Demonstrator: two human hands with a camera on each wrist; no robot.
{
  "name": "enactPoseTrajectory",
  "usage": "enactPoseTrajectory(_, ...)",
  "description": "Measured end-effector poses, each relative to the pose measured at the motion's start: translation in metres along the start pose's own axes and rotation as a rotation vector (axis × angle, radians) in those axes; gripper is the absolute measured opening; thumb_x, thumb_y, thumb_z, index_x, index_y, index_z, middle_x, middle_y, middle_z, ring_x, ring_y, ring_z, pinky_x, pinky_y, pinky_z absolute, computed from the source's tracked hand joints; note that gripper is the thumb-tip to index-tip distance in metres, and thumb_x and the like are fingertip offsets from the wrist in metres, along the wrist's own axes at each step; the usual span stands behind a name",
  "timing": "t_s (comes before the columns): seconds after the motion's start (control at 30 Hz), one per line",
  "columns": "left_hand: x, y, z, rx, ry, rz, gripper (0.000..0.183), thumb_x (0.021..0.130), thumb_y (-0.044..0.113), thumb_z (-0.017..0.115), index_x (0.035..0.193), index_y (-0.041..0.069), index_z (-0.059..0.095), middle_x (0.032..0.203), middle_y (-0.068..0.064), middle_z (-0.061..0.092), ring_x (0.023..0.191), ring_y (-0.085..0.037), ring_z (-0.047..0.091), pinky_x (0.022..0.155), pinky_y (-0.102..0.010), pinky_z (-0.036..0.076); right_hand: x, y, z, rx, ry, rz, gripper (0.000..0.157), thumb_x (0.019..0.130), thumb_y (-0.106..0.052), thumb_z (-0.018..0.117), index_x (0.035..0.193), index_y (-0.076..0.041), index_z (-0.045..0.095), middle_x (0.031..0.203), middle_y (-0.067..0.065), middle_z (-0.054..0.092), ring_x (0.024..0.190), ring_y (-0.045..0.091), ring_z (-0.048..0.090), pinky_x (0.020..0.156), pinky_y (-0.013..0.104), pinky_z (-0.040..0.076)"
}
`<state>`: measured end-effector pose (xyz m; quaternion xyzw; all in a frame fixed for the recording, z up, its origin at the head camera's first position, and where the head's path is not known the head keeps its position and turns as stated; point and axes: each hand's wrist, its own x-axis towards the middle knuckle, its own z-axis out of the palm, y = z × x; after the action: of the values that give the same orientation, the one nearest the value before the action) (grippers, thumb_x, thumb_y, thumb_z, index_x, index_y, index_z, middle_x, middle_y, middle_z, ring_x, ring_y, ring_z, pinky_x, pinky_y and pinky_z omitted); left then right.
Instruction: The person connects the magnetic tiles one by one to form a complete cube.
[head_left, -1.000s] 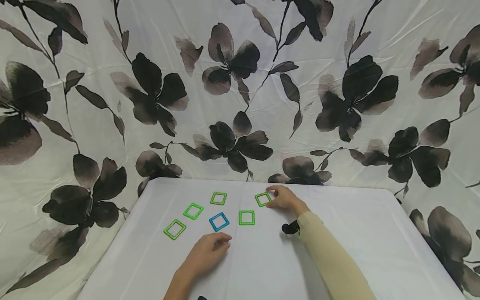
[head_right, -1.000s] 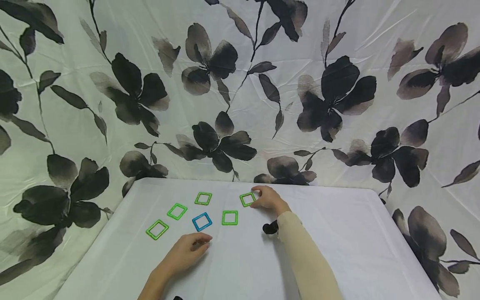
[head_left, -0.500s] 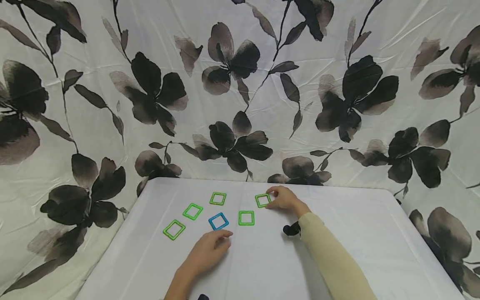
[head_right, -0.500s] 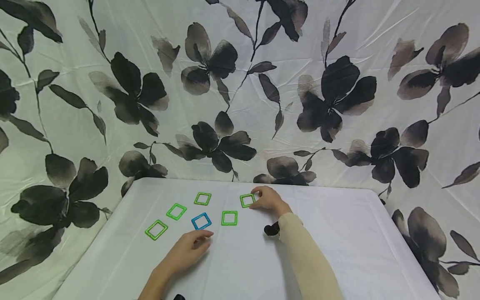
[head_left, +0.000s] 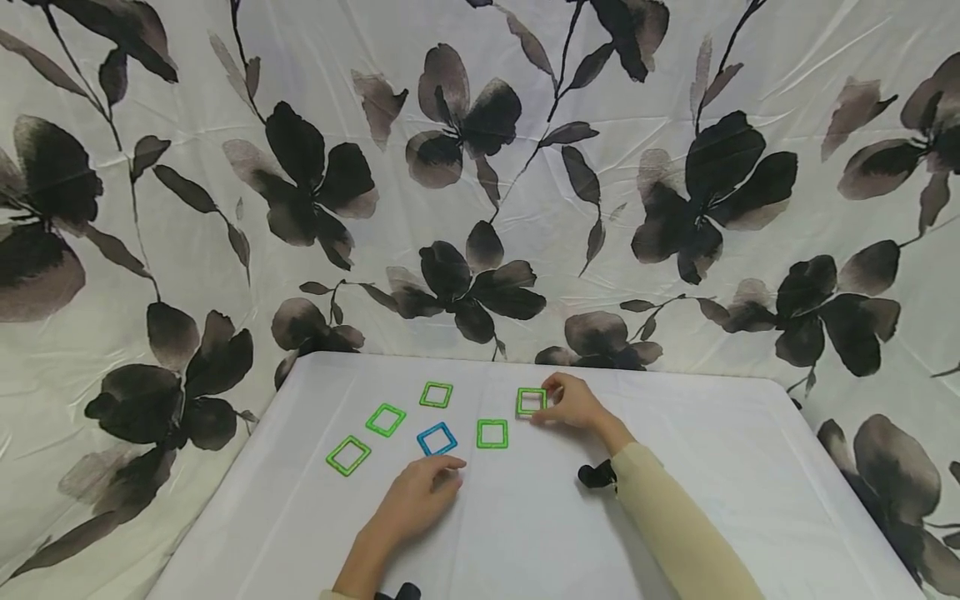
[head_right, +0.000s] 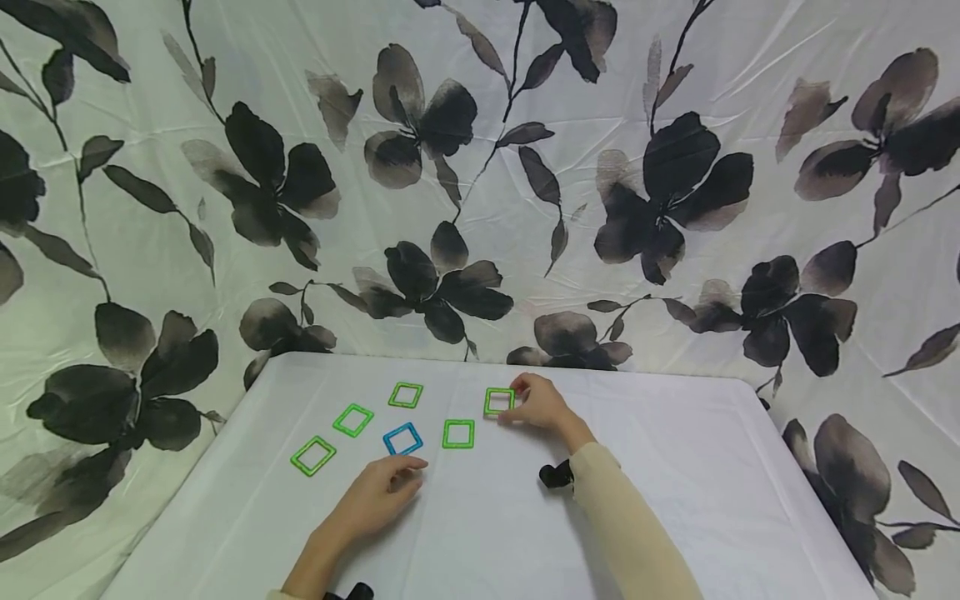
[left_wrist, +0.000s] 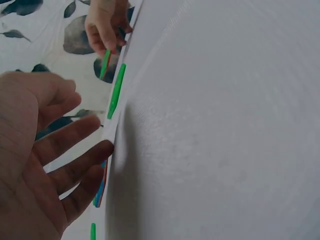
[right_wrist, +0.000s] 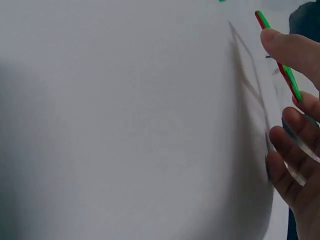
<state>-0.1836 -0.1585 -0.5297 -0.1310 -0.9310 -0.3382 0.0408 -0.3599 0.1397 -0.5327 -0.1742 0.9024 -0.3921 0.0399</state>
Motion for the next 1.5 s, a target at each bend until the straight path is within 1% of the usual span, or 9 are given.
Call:
enactPoseTrajectory(0.17,0.005,0.004,0.002,0.070,0.099,-0.051,0.022,0.089,0.026,0.070,0.110,0.020,0.072,0.112,0.002,0.068,0.100,-0.017,0.064,0.082,-0.039,0.052,-0.020,-0.003,-0.004,-0.037,0.024,-0.043,0.055,0.065,-0.033,0.091,0.106,-0.008,0.065,0.099,-0.001,0.062,0.092,0.019,0.056,0.083,0.038,0.047)
enactPoseTrajectory(0.3,0.011,0.008,0.001,0.101,0.144,-0.067,0.025,0.085,0.026,0.074,0.109,0.018,0.072,0.111,0.000,0.068,0.102,-0.020,0.064,0.083,-0.040,0.052,-0.037,-0.005,-0.007,-0.072,0.053,-0.067,0.056,0.063,-0.037,0.091,0.105,-0.008,0.067,0.100,-0.001,0.063,0.096,0.021,0.055,0.086,0.039,0.046)
enactPoseTrajectory(0.43,0.019,0.009,0.002,0.111,0.167,-0.044,0.028,0.083,0.026,0.076,0.108,0.015,0.072,0.111,-0.002,0.068,0.104,-0.022,0.064,0.084,-0.040,0.052,-0.057,-0.010,-0.013,-0.076,0.090,-0.097,0.056,0.062,-0.038,0.091,0.105,-0.009,0.068,0.100,0.000,0.064,0.098,0.025,0.057,0.086,0.042,0.045)
enactPoseTrajectory(0.6,0.026,0.005,0.005,0.102,0.191,0.012,0.029,0.078,0.025,0.080,0.104,0.014,0.073,0.104,-0.001,0.070,0.098,-0.020,0.065,0.080,-0.038,0.052,-0.083,-0.012,-0.018,-0.104,0.107,-0.129,0.057,0.062,-0.041,0.090,0.106,-0.011,0.069,0.101,0.000,0.064,0.098,0.026,0.056,0.085,0.045,0.045)
enactPoseTrajectory(0.73,0.032,0.002,0.008,0.092,0.201,0.052,0.030,0.077,0.026,0.082,0.103,0.014,0.074,0.098,0.000,0.069,0.090,-0.019,0.064,0.076,-0.036,0.051,-0.103,-0.013,-0.021,-0.105,0.125,-0.126,0.057,0.062,-0.043,0.090,0.106,-0.012,0.068,0.102,-0.002,0.063,0.101,0.026,0.057,0.088,0.047,0.045)
enactPoseTrajectory(0.83,0.034,0.001,0.010,0.088,0.199,0.057,0.029,0.076,0.026,0.082,0.102,0.014,0.074,0.095,0.000,0.069,0.088,-0.019,0.063,0.073,-0.036,0.050,-0.117,-0.012,-0.022,-0.097,0.138,-0.118,0.057,0.062,-0.043,0.090,0.106,-0.013,0.068,0.104,-0.004,0.063,0.104,0.024,0.058,0.090,0.047,0.045)
enactPoseTrajectory(1.07,0.031,0.005,0.015,0.068,0.167,-0.016,0.031,0.079,0.027,0.079,0.107,0.015,0.073,0.105,0.000,0.069,0.102,-0.021,0.063,0.085,-0.041,0.050,-0.143,-0.011,-0.018,-0.124,0.156,-0.084,0.054,0.061,-0.041,0.091,0.104,-0.017,0.069,0.104,-0.005,0.062,0.105,0.023,0.058,0.092,0.048,0.043)
enactPoseTrajectory(1.23,0.029,0.007,0.017,0.045,0.148,-0.066,0.032,0.081,0.028,0.077,0.110,0.016,0.071,0.110,0.000,0.068,0.104,-0.021,0.063,0.086,-0.042,0.050,-0.149,-0.005,-0.008,-0.100,0.155,-0.064,0.054,0.061,-0.043,0.091,0.104,-0.018,0.069,0.102,-0.007,0.061,0.101,0.020,0.058,0.089,0.045,0.045)
enactPoseTrajectory(1.5,0.027,0.008,0.019,0.037,0.135,-0.058,0.029,0.082,0.027,0.077,0.109,0.017,0.071,0.108,0.001,0.068,0.094,-0.017,0.062,0.078,-0.038,0.051,-0.153,-0.004,0.002,-0.093,0.157,-0.058,0.055,0.061,-0.043,0.091,0.105,-0.019,0.069,0.102,-0.006,0.061,0.098,0.017,0.057,0.087,0.044,0.046)
